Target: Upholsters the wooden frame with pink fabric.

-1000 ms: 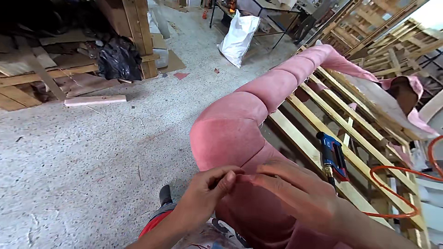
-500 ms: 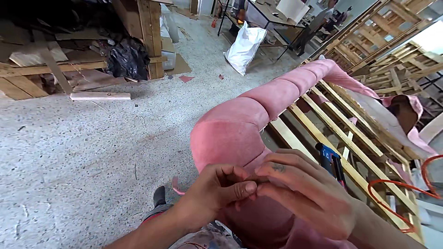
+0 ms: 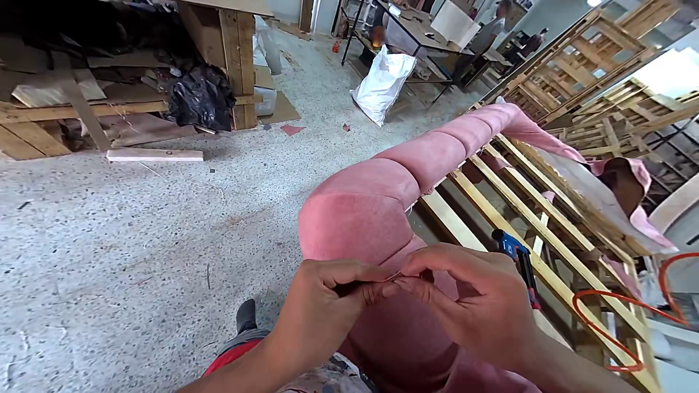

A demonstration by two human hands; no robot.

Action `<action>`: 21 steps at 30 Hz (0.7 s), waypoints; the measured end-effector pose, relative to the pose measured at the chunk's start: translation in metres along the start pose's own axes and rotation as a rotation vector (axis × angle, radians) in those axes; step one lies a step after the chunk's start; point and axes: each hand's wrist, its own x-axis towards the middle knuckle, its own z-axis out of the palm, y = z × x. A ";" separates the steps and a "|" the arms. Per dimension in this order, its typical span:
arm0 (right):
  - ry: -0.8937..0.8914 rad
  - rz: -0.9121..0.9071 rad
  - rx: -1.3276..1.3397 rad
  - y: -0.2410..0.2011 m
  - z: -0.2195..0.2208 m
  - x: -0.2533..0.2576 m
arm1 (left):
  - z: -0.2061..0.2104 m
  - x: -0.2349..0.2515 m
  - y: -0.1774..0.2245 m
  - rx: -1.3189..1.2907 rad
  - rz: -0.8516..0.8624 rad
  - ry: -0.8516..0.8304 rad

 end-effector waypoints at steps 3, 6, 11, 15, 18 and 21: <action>-0.119 -0.076 0.002 0.001 -0.006 0.002 | -0.004 0.004 0.010 -0.259 -0.296 -0.067; -0.210 -0.166 0.015 0.004 -0.013 0.003 | -0.007 0.007 0.016 -0.551 -0.548 -0.180; -0.123 -0.257 0.018 0.010 -0.008 -0.001 | -0.012 0.007 0.014 -0.716 -0.721 -0.347; -0.113 -0.205 0.081 0.012 -0.004 0.000 | -0.014 0.006 0.014 -0.691 -0.710 -0.296; -0.044 -0.134 0.106 0.013 0.003 -0.002 | -0.014 0.005 0.010 -0.555 -0.580 -0.166; 0.046 -0.069 0.113 0.013 0.012 -0.004 | -0.012 0.001 0.002 -0.380 -0.390 -0.086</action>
